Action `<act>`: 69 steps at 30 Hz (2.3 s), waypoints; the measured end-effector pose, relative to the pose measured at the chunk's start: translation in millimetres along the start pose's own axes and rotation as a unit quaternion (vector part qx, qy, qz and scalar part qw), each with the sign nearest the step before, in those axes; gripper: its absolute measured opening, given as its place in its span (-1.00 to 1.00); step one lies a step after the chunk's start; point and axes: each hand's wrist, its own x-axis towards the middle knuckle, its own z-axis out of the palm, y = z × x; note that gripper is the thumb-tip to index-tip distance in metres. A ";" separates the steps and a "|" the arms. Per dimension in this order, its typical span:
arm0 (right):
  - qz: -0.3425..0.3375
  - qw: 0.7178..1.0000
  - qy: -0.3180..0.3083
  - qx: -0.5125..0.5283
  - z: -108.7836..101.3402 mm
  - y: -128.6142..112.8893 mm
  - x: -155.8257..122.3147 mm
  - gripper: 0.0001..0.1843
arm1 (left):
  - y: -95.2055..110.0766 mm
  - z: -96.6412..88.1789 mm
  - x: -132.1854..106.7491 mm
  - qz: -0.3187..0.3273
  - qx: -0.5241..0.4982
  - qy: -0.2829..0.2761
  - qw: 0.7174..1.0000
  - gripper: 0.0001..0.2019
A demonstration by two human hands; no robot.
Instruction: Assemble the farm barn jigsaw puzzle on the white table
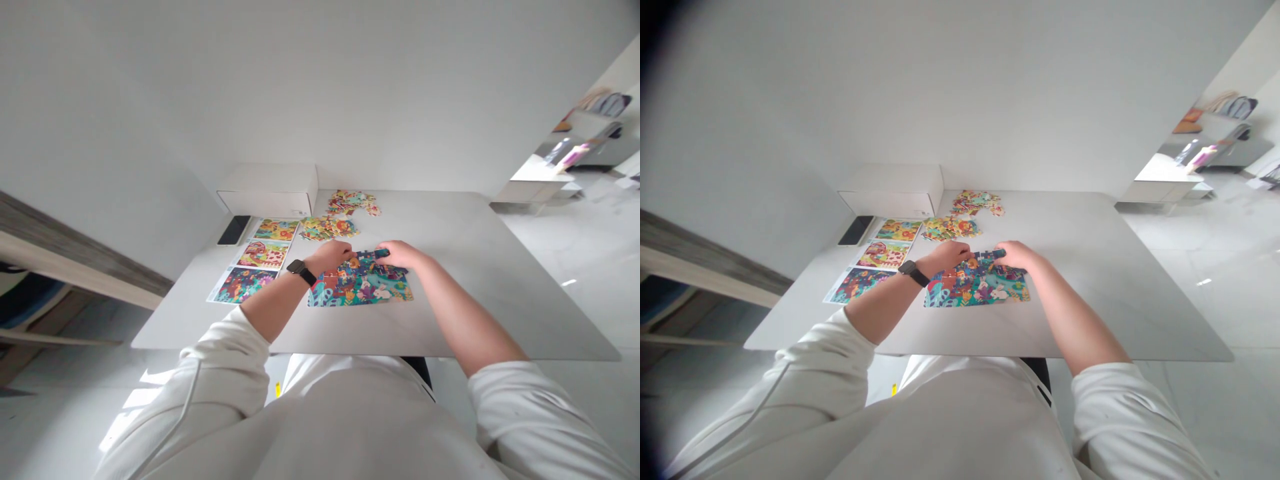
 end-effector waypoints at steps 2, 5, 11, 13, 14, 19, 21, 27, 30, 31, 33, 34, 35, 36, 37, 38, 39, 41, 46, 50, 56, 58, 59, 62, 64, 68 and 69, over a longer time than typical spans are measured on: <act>-0.002 0.998 0.038 -0.046 5.3 -2.7 -0.3 -0.63 | -3.2 3.8 0.0 -0.001 -0.003 0.008 1.000 -0.61; -0.001 0.994 0.080 -0.079 12.7 -3.6 1.4 -0.61 | -5.8 7.5 -0.4 0.014 -0.057 0.003 0.998 -0.56; 0.028 0.997 0.058 -0.042 14.8 2.8 9.6 -0.69 | 4.9 17.5 -0.9 0.037 -0.072 -0.048 0.996 -0.48; 0.028 0.995 0.079 -0.048 13.4 6.5 11.5 -0.68 | 11.2 21.7 -2.0 0.035 -0.032 -0.046 0.998 -0.53; 0.024 0.995 0.080 -0.055 12.9 8.6 11.8 -0.67 | 13.7 23.0 -2.9 0.029 -0.014 -0.040 0.999 -0.56; -0.024 0.995 0.044 -0.088 11.2 16.6 5.7 -0.72 | 16.2 19.7 -12.2 -0.006 0.026 0.012 1.000 -0.61; -0.029 0.993 0.074 -0.087 9.6 17.0 1.2 -0.77 | 15.8 17.5 -17.0 -0.014 0.005 0.025 1.000 -0.65; 0.003 0.987 0.155 -0.038 5.2 9.7 -2.8 -0.66 | 21.8 22.9 -21.0 -0.011 -0.063 0.045 0.997 -0.69; 0.015 0.990 0.133 -0.038 6.2 12.5 -2.5 -0.70 | 6.7 14.5 -20.5 -0.002 -0.040 0.098 0.994 -0.71; 0.023 0.989 0.138 -0.039 6.8 16.2 -4.5 -0.68 | -3.5 8.5 -22.3 -0.013 -0.042 0.109 0.993 -0.71; 0.046 0.987 0.154 -0.023 8.6 28.6 -13.6 -0.62 | -29.4 -5.0 -31.3 -0.069 -0.059 0.119 0.989 -0.70; 0.062 0.986 0.158 -0.002 10.1 36.9 -20.6 -0.60 | -43.5 -10.9 -38.5 -0.105 -0.071 0.125 0.984 -0.68; 0.078 0.985 0.155 0.023 12.2 46.2 -28.8 -0.60 | -57.0 -15.2 -47.2 -0.145 -0.095 0.130 0.976 -0.65; 0.094 0.982 0.154 0.055 14.9 55.9 -37.8 -0.59 | -69.1 -17.6 -56.9 -0.188 -0.131 0.139 0.963 -0.63; 0.108 0.978 0.150 0.095 18.3 65.5 -46.8 -0.59 | -79.2 -18.0 -67.1 -0.219 -0.181 0.138 0.949 -0.61; 0.121 0.973 0.142 0.139 22.0 74.3 -55.3 -0.57 | -86.9 -16.5 -76.9 -0.236 -0.234 0.136 0.933 -0.59; 0.127 0.968 0.123 0.181 25.9 81.6 -62.9 -0.55 | -92.1 -13.7 -85.6 -0.233 -0.281 0.128 0.922 -0.56; 0.124 0.966 0.102 0.203 32.8 89.7 -73.9 -0.53 | -95.4 -6.7 -97.3 -0.215 -0.307 0.119 0.920 -0.46; 0.030 0.993 0.083 0.083 39.3 72.3 -83.8 -0.47 | -83.5 -4.2 -87.3 -0.100 -0.106 0.069 0.987 -0.11; -0.047 0.997 0.061 0.000 42.6 50.5 -91.7 -0.49 | -76.7 -17.1 -61.6 -0.050 0.044 -0.004 0.998 -0.03; -0.080 0.994 0.052 -0.046 58.5 46.8 -106.3 -0.46 | -75.2 -31.3 -41.3 -0.057 0.077 -0.065 0.993 -0.30; -0.076 0.994 0.056 -0.051 62.0 47.5 -109.1 -0.45 | -74.9 -35.2 -41.9 -0.059 0.064 -0.071 0.994 -0.52; -0.073 0.994 0.058 -0.051 63.1 47.4 -110.1 -0.45 | -75.1 -37.4 -43.3 -0.062 0.051 -0.070 0.994 -0.62; -0.064 0.995 0.062 -0.054 64.4 45.8 -112.3 -0.46 | -76.8 -45.0 -49.3 -0.069 0.012 -0.054 0.996 -0.77; -0.060 0.995 0.060 -0.061 64.3 44.7 -113.1 -0.46 | -78.4 -50.3 -53.0 -0.071 -0.018 -0.044 0.996 -0.75; -0.062 0.994 0.047 -0.071 64.1 43.2 -113.0 -0.46 | -77.6 -60.3 -56.7 -0.079 -0.097 -0.041 0.991 -0.64; -0.063 0.995 0.044 -0.071 64.2 42.9 -112.8 -0.47 | -76.5 -62.6 -56.9 -0.083 -0.112 -0.042 0.989 -0.61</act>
